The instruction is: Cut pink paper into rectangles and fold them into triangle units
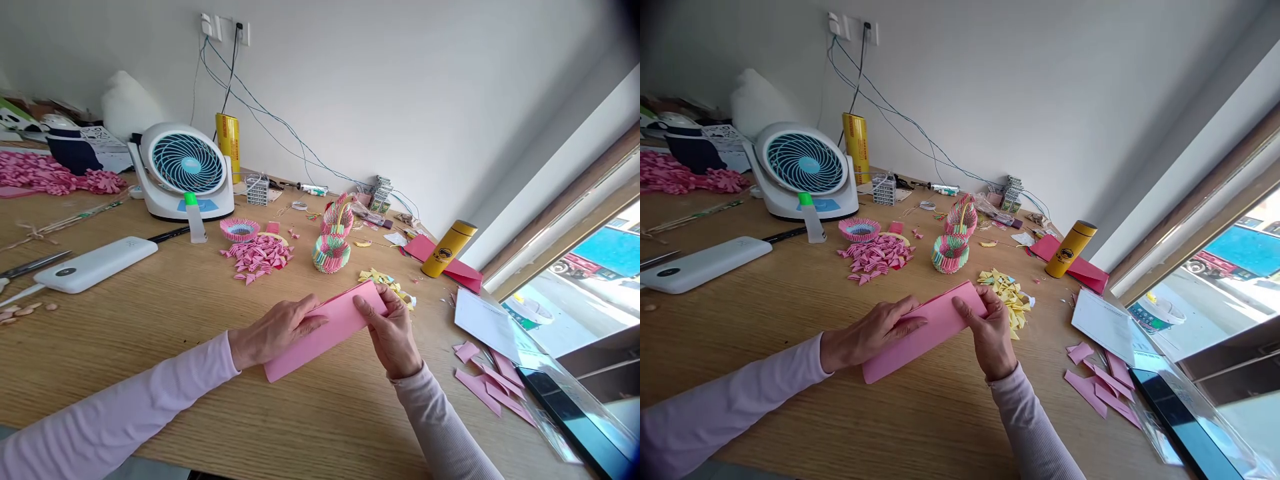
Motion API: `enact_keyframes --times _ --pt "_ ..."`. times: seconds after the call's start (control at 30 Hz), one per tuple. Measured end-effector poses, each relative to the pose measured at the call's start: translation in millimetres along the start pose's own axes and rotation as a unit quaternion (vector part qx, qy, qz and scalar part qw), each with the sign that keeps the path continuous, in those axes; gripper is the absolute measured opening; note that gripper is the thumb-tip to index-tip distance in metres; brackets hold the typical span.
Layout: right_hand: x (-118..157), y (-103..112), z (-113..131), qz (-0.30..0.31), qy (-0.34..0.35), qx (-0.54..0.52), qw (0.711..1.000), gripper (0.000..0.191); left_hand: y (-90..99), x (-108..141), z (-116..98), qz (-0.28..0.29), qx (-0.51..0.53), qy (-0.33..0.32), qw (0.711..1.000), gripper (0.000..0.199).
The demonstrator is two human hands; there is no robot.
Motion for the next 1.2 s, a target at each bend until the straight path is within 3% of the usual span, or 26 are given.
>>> enact_keyframes --times 0.17,0.33,0.63,0.9,1.2 --pt "-0.9 -1.9 9.2 0.011 0.019 0.050 0.999 0.026 1.4 -6.6 -4.4 0.023 0.078 0.007 0.997 0.030" --pt "-1.7 -6.9 13.5 0.018 0.023 0.071 0.997 0.024 -1.6 -7.8 -4.2 -0.009 0.045 -0.020 0.999 0.031" --pt "1.2 -8.9 16.1 0.002 0.041 0.094 0.995 0.023 -6.3 0.5 -5.6 -0.004 -0.029 -0.027 0.999 0.024" --pt "3.1 -9.0 22.3 -0.031 0.065 0.135 0.988 0.026 -10.8 2.9 -3.9 -0.006 -0.026 -0.037 0.999 0.025" --pt "2.2 -9.6 19.1 -0.062 0.048 0.086 0.993 0.023 -15.2 2.0 -2.1 -0.016 0.034 -0.015 0.999 0.026"
Point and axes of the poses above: each hand's wrist, its own x-axis away from the middle knuckle, its own y-axis out of the back of the hand, z = x × y, the point moved 8 cm from there along -x, towards the middle knuckle, and after that the axes turned 1 degree about z, right-handed, at the moved point
